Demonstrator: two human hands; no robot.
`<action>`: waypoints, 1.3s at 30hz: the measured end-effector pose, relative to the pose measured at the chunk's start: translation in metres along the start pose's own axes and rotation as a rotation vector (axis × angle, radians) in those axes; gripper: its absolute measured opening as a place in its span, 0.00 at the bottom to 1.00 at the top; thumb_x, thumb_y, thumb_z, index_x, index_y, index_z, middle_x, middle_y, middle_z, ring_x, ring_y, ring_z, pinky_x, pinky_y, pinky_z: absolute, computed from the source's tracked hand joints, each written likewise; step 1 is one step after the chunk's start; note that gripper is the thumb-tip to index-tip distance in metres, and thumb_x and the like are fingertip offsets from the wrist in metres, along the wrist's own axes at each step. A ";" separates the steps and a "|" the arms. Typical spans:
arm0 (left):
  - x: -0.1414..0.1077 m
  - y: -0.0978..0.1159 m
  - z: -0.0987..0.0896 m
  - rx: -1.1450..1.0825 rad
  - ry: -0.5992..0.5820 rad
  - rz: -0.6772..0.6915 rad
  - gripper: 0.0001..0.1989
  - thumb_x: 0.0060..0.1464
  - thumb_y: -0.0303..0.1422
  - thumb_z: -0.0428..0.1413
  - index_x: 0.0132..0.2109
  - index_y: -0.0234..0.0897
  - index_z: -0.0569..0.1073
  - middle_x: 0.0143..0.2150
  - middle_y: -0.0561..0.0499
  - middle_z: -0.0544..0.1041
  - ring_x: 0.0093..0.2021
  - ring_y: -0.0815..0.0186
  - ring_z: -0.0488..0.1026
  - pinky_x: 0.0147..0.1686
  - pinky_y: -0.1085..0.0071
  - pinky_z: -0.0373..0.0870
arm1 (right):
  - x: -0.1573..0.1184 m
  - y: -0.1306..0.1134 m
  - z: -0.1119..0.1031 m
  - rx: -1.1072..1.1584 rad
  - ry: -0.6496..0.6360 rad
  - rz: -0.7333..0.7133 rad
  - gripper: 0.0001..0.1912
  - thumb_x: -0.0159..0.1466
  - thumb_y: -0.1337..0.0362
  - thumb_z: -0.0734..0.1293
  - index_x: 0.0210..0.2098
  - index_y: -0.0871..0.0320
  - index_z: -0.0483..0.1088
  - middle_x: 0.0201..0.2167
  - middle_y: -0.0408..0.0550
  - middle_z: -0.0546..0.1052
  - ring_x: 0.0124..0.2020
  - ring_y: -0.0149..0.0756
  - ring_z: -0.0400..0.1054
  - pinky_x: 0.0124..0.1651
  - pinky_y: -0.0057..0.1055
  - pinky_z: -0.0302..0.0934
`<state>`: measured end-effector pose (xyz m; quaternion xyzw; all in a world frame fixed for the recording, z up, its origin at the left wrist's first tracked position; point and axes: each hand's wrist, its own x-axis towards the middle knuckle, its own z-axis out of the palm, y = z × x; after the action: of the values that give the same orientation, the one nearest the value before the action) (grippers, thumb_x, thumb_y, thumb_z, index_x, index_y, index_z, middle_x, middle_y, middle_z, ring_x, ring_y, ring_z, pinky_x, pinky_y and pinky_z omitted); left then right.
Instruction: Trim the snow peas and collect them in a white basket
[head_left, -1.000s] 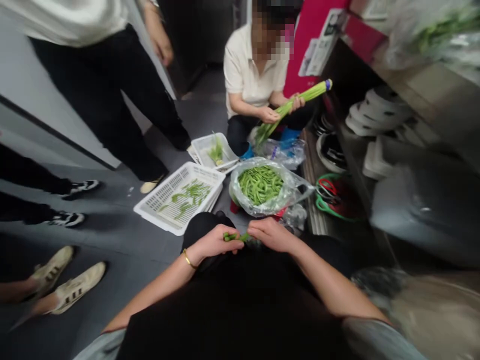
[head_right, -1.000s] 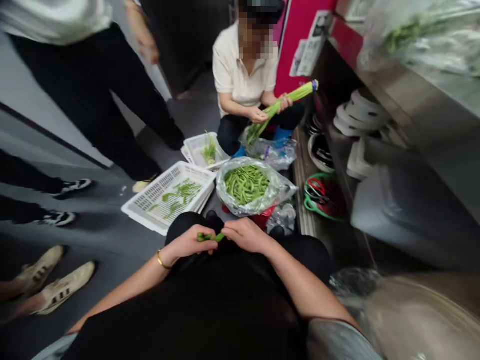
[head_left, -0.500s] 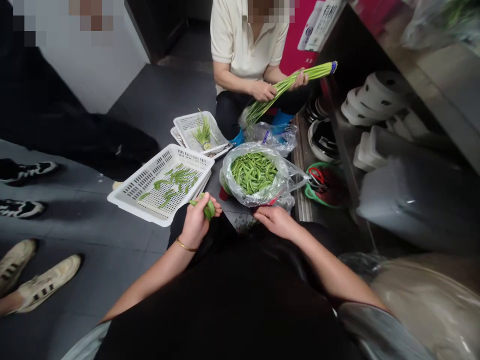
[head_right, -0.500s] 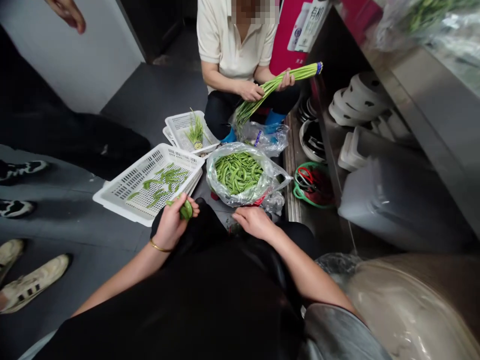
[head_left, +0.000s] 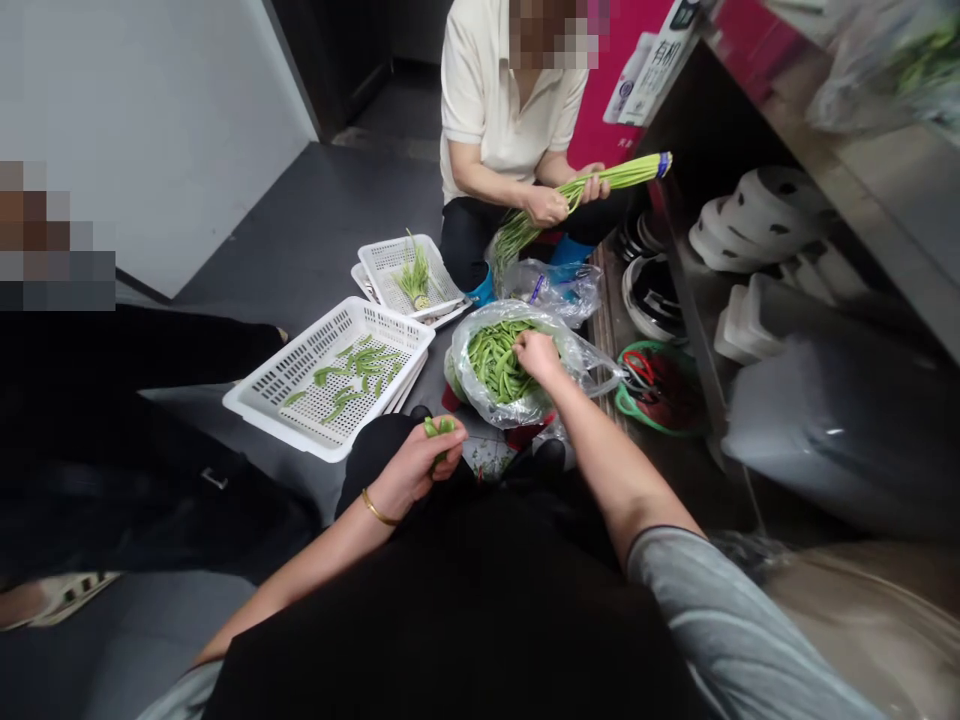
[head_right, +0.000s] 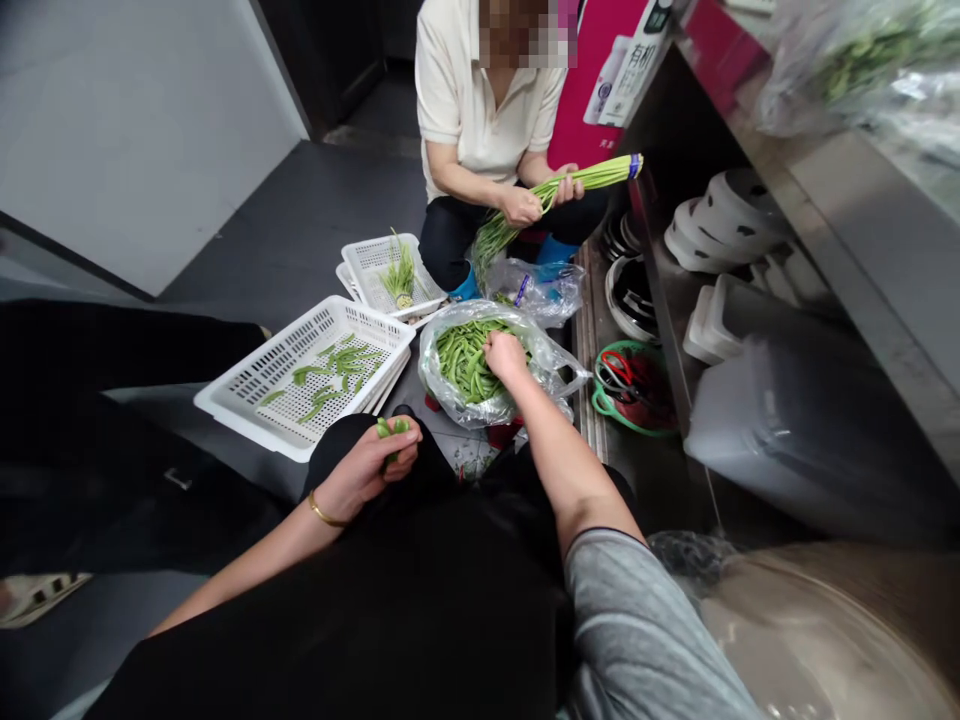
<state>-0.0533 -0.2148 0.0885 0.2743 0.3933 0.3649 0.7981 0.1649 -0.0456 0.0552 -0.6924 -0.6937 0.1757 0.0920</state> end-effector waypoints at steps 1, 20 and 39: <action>0.000 -0.001 0.001 0.009 0.001 -0.008 0.11 0.49 0.36 0.61 0.32 0.34 0.67 0.17 0.60 0.60 0.14 0.79 0.51 0.14 0.80 0.43 | -0.008 0.001 -0.002 0.023 0.018 -0.022 0.07 0.64 0.67 0.63 0.38 0.61 0.72 0.37 0.52 0.78 0.40 0.38 0.71 0.44 0.29 0.61; -0.025 0.007 0.015 0.183 -0.117 0.096 0.16 0.49 0.37 0.61 0.41 0.29 0.74 0.23 0.50 0.74 0.13 0.79 0.56 0.13 0.80 0.46 | -0.168 -0.035 -0.030 0.741 0.081 -0.464 0.08 0.64 0.61 0.64 0.35 0.59 0.73 0.27 0.45 0.73 0.25 0.31 0.68 0.29 0.27 0.63; -0.014 -0.009 0.013 -0.167 0.027 0.060 0.11 0.43 0.32 0.63 0.28 0.30 0.69 0.25 0.50 0.73 0.15 0.78 0.60 0.13 0.79 0.48 | -0.181 -0.061 -0.026 0.064 0.388 -0.701 0.13 0.64 0.67 0.60 0.24 0.58 0.70 0.21 0.44 0.70 0.24 0.30 0.64 0.28 0.27 0.55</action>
<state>-0.0451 -0.2334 0.0951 0.2137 0.3637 0.4238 0.8016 0.1227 -0.2211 0.1225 -0.4309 -0.8518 0.0211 0.2972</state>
